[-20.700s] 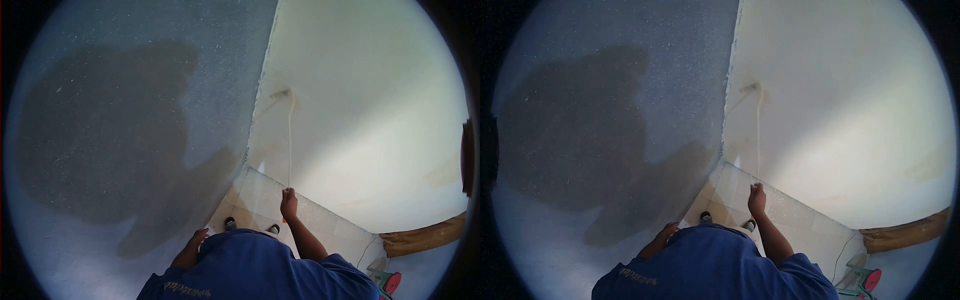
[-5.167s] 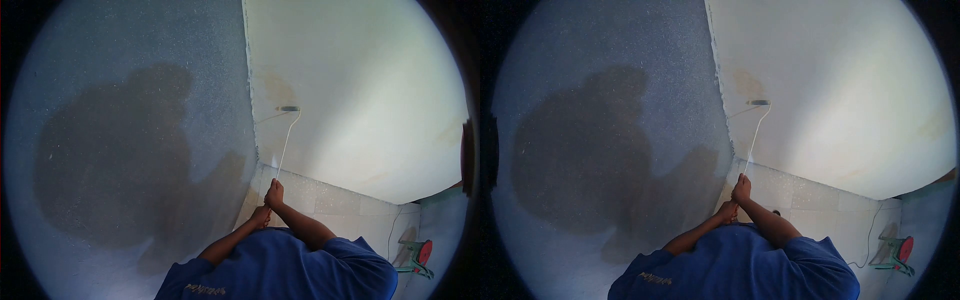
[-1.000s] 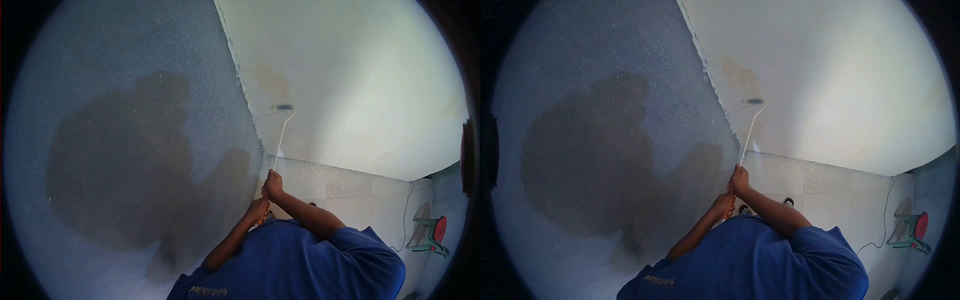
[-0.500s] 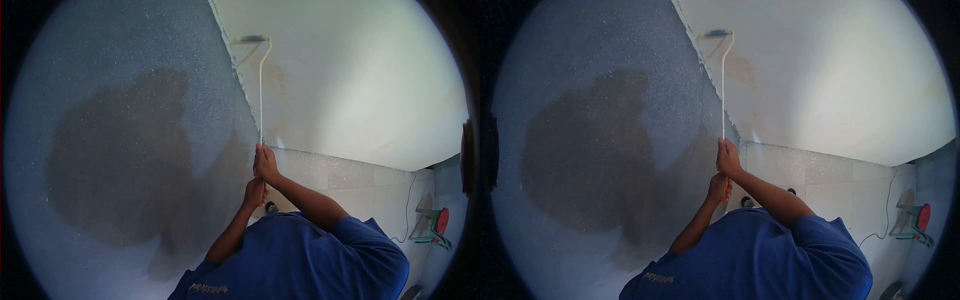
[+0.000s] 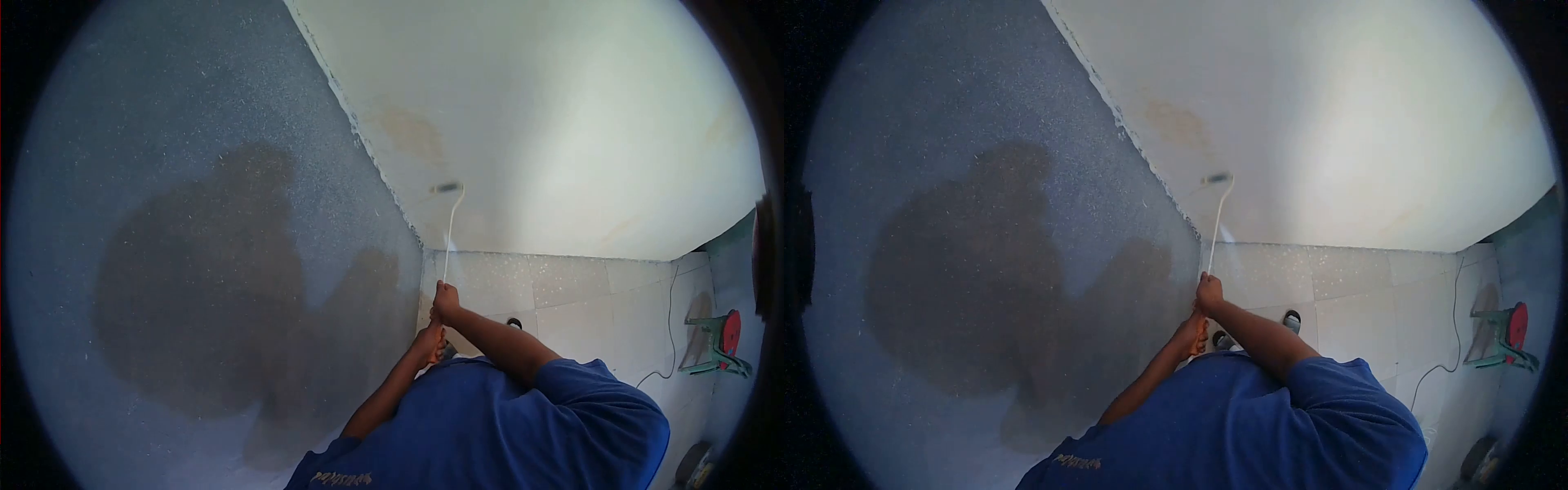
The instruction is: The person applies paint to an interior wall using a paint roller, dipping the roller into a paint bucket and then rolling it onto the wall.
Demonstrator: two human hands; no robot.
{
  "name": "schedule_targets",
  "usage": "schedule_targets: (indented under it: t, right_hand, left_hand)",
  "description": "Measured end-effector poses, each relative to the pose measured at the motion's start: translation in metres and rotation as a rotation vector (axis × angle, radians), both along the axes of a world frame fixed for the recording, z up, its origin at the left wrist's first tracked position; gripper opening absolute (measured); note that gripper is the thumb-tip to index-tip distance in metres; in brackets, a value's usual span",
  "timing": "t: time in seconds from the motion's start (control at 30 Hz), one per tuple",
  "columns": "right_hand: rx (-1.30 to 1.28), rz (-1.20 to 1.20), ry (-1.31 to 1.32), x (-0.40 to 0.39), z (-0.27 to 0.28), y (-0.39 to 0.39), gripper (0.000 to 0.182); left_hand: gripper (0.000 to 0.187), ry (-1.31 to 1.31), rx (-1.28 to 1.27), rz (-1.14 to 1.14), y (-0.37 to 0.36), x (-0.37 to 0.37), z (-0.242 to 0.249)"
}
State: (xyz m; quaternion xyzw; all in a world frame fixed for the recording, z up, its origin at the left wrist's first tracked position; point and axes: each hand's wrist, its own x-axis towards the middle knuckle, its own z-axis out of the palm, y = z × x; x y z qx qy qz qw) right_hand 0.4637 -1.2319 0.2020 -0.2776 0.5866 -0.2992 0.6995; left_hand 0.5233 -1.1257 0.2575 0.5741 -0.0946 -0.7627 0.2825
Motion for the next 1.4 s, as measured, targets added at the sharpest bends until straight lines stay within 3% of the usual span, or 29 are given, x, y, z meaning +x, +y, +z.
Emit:
schedule_targets:
  t: [0.1,0.23,0.33,0.5,0.63,0.73,0.8,0.9,1.0,1.07,1.13,1.17,1.33,1.4]
  right_hand:
    - [0.131,0.028,-0.04,-0.009,-0.006,-0.017,0.035]
    - [-0.021,0.028,-0.054,-0.01,-0.002,-0.025,0.038]
    - [0.084,-0.01,-0.184,-0.006,0.034,-0.017,0.037]
    - [-0.091,0.043,-0.344,-0.002,0.077,0.004,0.033]
    - [-0.257,0.12,-0.48,-0.015,0.117,0.014,0.035]
    - [-0.381,0.18,-0.554,-0.047,0.152,0.006,0.037]
    - [-0.561,0.24,-0.604,-0.071,0.157,-0.002,0.035]
    - [-0.641,0.192,-0.559,-0.118,0.161,-0.016,0.035]
    - [-0.633,0.041,-0.53,-0.18,0.17,-0.029,0.036]
    - [-0.632,-0.041,-0.527,-0.224,0.161,-0.044,0.035]
    - [-0.602,-0.156,-0.46,-0.273,0.157,-0.054,0.035]
    - [-0.603,-0.206,-0.468,-0.299,0.151,-0.06,0.035]
    - [-0.613,-0.186,-0.311,-0.436,0.15,-0.05,0.039]
    - [-0.536,-0.151,-0.36,-0.483,0.157,-0.027,0.038]
  left_hand:
    - [0.062,0.032,0.011,-0.002,-0.017,-0.008,0.003]
    - [0.063,0.002,-0.026,-0.018,-0.022,-0.008,0.021]
    - [0.061,-0.111,-0.044,-0.016,-0.018,-0.005,0.044]
    - [0.052,-0.283,-0.14,0.028,0.004,-0.004,0.085]
    - [0.047,-0.32,-0.223,0.146,0.019,-0.017,0.07]
    - [0.044,-0.353,-0.431,0.191,0.008,-0.04,0.063]
    - [0.042,-0.327,-0.676,0.143,-0.006,-0.06,0.059]
    - [0.041,-0.289,-0.819,0.03,-0.029,-0.096,0.055]
    - [0.039,-0.28,-0.663,-0.088,-0.052,-0.146,0.063]
    - [0.039,-0.245,-0.689,-0.224,-0.07,-0.175,0.055]
    - [0.039,-0.416,-1.05,-0.345,-0.086,-0.208,0.05]
    - [0.038,-0.28,-0.889,-0.349,-0.094,-0.22,0.045]
    - [0.041,-0.102,-0.918,-0.537,-0.145,-0.277,0.029]
    - [0.045,-0.057,-0.874,-0.509,-0.157,-0.305,0.026]
